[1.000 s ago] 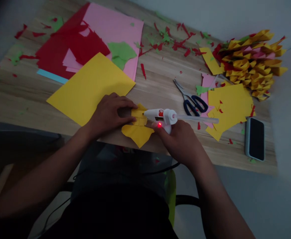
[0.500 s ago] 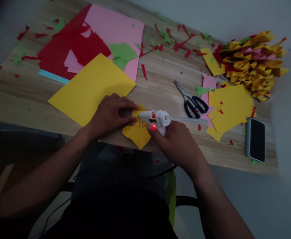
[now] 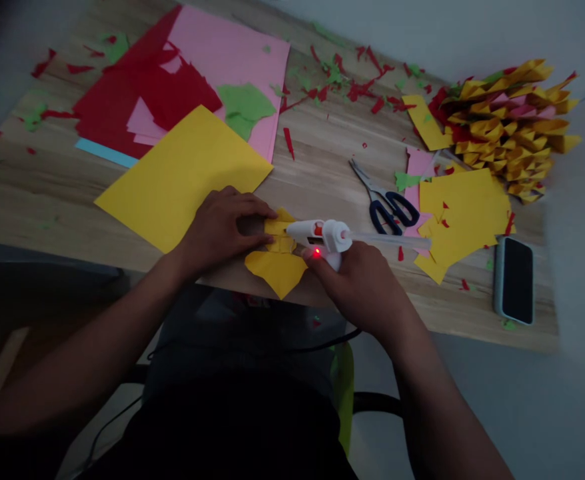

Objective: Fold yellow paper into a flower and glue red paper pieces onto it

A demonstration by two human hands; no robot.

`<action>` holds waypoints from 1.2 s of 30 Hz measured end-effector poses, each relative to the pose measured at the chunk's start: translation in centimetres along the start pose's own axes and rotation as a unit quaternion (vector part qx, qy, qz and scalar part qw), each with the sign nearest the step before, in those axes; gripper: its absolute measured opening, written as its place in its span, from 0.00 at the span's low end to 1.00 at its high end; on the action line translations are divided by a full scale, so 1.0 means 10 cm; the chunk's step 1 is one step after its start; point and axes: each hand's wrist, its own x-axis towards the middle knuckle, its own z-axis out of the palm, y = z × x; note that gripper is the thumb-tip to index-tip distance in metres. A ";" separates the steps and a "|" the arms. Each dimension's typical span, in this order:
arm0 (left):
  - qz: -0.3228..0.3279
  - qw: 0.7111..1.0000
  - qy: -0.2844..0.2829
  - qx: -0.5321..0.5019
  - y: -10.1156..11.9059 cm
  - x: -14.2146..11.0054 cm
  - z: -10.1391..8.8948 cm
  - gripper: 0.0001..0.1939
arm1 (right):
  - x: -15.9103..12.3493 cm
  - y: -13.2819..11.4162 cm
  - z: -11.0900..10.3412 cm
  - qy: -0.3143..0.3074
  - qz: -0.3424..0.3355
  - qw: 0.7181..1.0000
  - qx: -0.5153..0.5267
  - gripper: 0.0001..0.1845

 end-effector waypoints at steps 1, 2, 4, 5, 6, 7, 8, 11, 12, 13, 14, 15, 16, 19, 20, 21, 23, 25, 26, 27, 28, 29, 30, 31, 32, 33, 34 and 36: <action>0.000 1.000 0.001 -0.002 0.00 0.00 0.00 0.17 | 0.00 0.00 0.00 -0.001 0.003 1.000 0.002 0.19; 0.000 1.000 0.002 -0.004 0.00 0.00 0.00 0.17 | 0.00 0.00 0.00 -0.004 0.008 1.000 0.004 0.19; -0.001 1.000 0.002 -0.008 0.01 0.00 0.00 0.16 | 0.01 -0.01 -0.01 -0.006 0.016 1.000 0.010 0.20; -0.001 1.000 0.002 -0.009 0.02 0.00 -0.01 0.16 | 0.02 -0.02 0.00 -0.006 0.015 1.000 0.013 0.20; -0.002 1.000 0.001 -0.009 0.02 0.00 -0.01 0.16 | 0.02 -0.04 0.00 -0.006 0.012 1.000 0.015 0.19; -0.003 1.000 0.001 -0.009 0.02 0.00 -0.01 0.16 | 0.03 -0.05 0.01 -0.005 0.008 1.000 0.015 0.18; -0.003 1.000 0.000 -0.009 0.02 0.00 -0.01 0.16 | 0.04 -0.07 0.01 -0.004 0.002 1.000 0.016 0.17; -0.001 1.000 0.001 -0.008 0.01 0.01 -0.01 0.16 | 0.05 -0.09 0.03 -0.004 -0.007 1.000 0.017 0.17; 0.001 1.000 0.001 -0.008 0.01 0.01 -0.01 0.16 | 0.05 -0.10 0.04 -0.004 -0.009 1.000 0.018 0.17; 0.003 1.000 0.002 -0.008 0.01 0.01 -0.01 0.16 | 0.05 -0.10 0.04 -0.005 -0.009 1.000 0.019 0.17; 0.006 1.000 0.002 -0.009 0.00 0.01 -0.01 0.17 | 0.05 -0.10 0.04 -0.005 -0.007 1.000 0.018 0.16; 0.007 1.000 0.003 -0.009 0.00 0.01 0.00 0.16 | 0.05 -0.10 0.04 -0.004 -0.004 1.000 0.015 0.16; 0.009 1.000 0.002 -0.010 0.00 0.01 0.00 0.16 | 0.05 -0.10 0.04 -0.003 0.000 1.000 0.012 0.16; 0.008 1.000 0.006 -0.010 0.00 0.00 0.00 0.16 | 0.05 -0.09 0.04 -0.001 0.007 1.000 0.007 0.16; 0.007 1.000 0.008 -0.009 0.01 0.00 0.00 0.16 | 0.05 -0.09 0.05 0.002 0.004 1.000 0.006 0.16; 0.005 1.000 0.009 -0.008 0.01 -0.01 0.00 0.16 | 0.05 -0.08 0.05 0.007 -0.001 1.000 0.005 0.16; 0.003 1.000 0.011 -0.007 0.02 -0.01 0.00 0.16 | 0.05 -0.08 0.06 0.018 -0.014 1.000 0.000 0.16; 0.003 1.000 0.012 -0.008 0.03 -0.01 0.00 0.16 | 0.06 -0.08 0.07 0.024 -0.021 0.999 -0.004 0.16; 0.003 1.000 0.010 -0.008 0.02 -0.01 0.00 0.16 | 0.06 -0.08 0.07 0.024 -0.022 0.999 -0.004 0.16; 0.004 1.000 0.008 -0.009 0.02 0.00 0.00 0.16 | 0.06 -0.07 0.07 0.024 -0.020 1.000 -0.002 0.16; 0.003 1.000 0.006 -0.009 0.02 0.00 0.00 0.16 | 0.06 -0.06 0.07 0.022 -0.019 1.000 0.001 0.16; 0.003 1.000 0.005 -0.009 0.01 0.00 0.00 0.16 | 0.06 -0.05 0.07 0.022 -0.018 1.000 0.004 0.16; 0.003 1.000 0.005 -0.008 0.01 0.00 0.00 0.16 | 0.06 -0.04 0.07 0.023 -0.020 0.999 0.009 0.16; 0.003 1.000 0.005 -0.007 0.01 0.00 0.00 0.16 | 0.06 -0.03 0.07 0.024 -0.023 0.999 0.016 0.16; 0.003 1.000 0.004 -0.006 0.01 0.00 0.00 0.16 | 0.06 -0.02 0.07 0.026 -0.026 0.999 0.022 0.16; 0.003 1.000 0.004 -0.005 0.01 0.00 0.00 0.16 | 0.06 -0.02 0.07 0.028 -0.029 0.999 0.029 0.16; 0.003 1.000 0.002 -0.003 0.01 0.00 0.00 0.16 | 0.06 -0.01 0.08 0.031 -0.030 0.998 0.035 0.17; 0.003 1.000 0.000 0.000 0.01 0.00 0.00 0.16 | 0.05 0.00 0.08 0.034 -0.026 0.998 0.041 0.16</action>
